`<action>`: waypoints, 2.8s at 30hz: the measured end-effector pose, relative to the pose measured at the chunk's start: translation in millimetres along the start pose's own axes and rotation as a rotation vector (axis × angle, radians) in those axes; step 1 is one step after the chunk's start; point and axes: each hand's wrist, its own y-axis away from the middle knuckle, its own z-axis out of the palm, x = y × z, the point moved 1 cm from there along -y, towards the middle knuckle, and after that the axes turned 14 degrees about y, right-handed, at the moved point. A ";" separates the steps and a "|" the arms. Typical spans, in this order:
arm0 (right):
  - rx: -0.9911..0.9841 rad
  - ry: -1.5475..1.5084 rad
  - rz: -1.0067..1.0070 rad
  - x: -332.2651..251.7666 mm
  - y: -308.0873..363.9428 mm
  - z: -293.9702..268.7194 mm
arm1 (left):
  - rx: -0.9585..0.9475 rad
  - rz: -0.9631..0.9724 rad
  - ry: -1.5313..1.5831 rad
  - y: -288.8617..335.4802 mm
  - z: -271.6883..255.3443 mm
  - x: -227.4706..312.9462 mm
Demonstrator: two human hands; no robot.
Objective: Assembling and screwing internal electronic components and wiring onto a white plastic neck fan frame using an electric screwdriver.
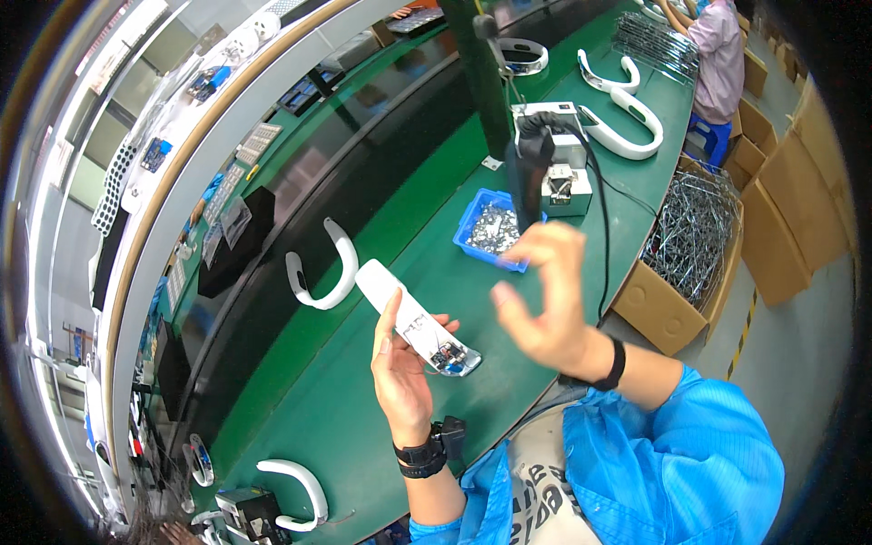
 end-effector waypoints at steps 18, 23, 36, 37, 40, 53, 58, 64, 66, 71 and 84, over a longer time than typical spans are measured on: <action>-0.631 -0.570 0.348 -33.1 -7.8 18.4 | 0.098 0.080 -0.100 -1.8 7.0 -5.3; -0.973 -0.887 0.729 -33.2 -13.6 9.2 | 0.111 0.093 -0.138 -1.2 1.6 -6.7; -0.981 -0.631 0.260 -60.1 -2.5 0.8 | 0.072 0.072 -0.100 3.3 1.4 -0.1; -0.981 -0.630 0.260 -58.7 -2.2 0.8 | 0.072 0.072 -0.099 3.2 3.6 0.0; -1.035 -0.430 0.269 -53.3 -7.9 1.3 | 0.094 0.079 -0.104 2.4 5.5 -3.3; -1.028 -0.891 0.815 -36.6 -18.8 1.7 | 0.044 0.108 -0.225 -0.9 -4.1 -10.3; -0.794 -1.174 1.132 -38.7 -18.0 12.9 | 0.068 0.091 -0.172 -1.4 3.2 -8.0; -0.689 -0.400 0.371 -37.7 -8.6 12.1 | 0.061 0.057 -0.165 -1.5 1.2 -9.6; -0.557 -0.244 0.141 -40.0 0.3 17.3 | 0.069 0.113 -0.242 -3.3 2.0 -12.5; -0.369 -0.072 -0.112 -49.7 11.5 16.7 | 0.072 0.117 -0.248 -4.0 3.9 -10.2; -0.301 -0.122 -0.061 -46.7 19.3 20.4 | 0.067 0.065 -0.136 -5.6 24.4 -3.2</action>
